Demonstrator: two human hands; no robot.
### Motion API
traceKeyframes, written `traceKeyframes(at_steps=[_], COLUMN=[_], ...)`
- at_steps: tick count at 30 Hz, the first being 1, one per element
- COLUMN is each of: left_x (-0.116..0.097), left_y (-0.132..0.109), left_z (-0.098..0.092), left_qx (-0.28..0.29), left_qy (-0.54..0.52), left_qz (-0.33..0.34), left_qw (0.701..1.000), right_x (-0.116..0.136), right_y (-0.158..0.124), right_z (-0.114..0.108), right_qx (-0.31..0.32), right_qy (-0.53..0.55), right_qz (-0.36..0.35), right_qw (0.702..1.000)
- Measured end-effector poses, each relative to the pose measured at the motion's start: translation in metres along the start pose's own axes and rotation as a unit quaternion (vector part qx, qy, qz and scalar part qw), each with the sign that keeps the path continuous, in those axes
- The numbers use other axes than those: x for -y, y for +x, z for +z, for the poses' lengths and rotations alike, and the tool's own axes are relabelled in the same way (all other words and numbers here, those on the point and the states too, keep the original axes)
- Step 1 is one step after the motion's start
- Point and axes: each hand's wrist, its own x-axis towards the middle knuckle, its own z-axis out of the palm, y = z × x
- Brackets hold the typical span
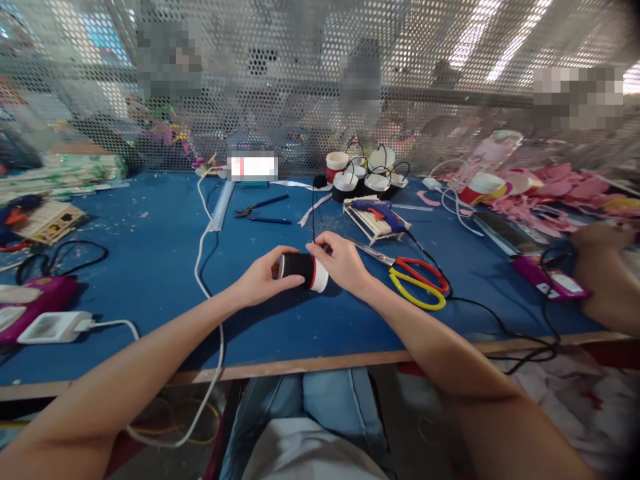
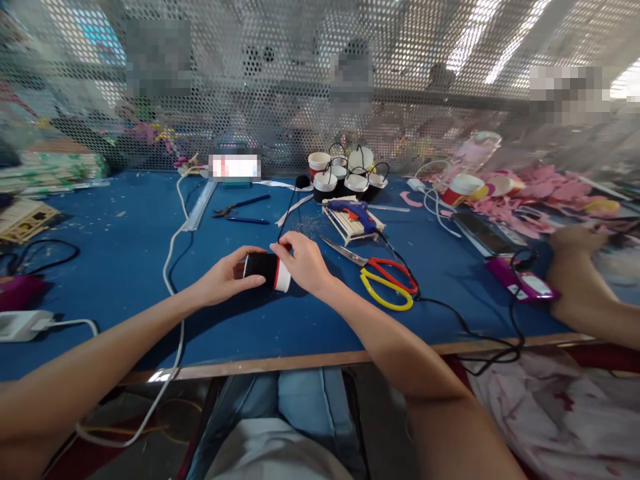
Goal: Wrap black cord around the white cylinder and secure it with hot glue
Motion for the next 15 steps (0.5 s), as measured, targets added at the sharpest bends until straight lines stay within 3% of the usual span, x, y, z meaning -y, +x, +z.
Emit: traceKeyframes(at_steps=[6, 15], left_x=[-0.0035, -0.0006], left_y=[-0.0032, -0.0044], left_z=[0.0008, 0.0000], left_qx=[0.008, 0.012], left_qy=[0.029, 0.123], left_qz=[0.026, 0.092], left_qw=[0.999, 0.988], right_x=[-0.0030, -0.0066], right_y=[0.0046, 0.0042], right_z=[-0.0037, -0.0046], right_qx=[0.027, 0.056], right_qy=[0.056, 0.052], right_qz=[0.022, 0.038], right_qw=[0.998, 0.996])
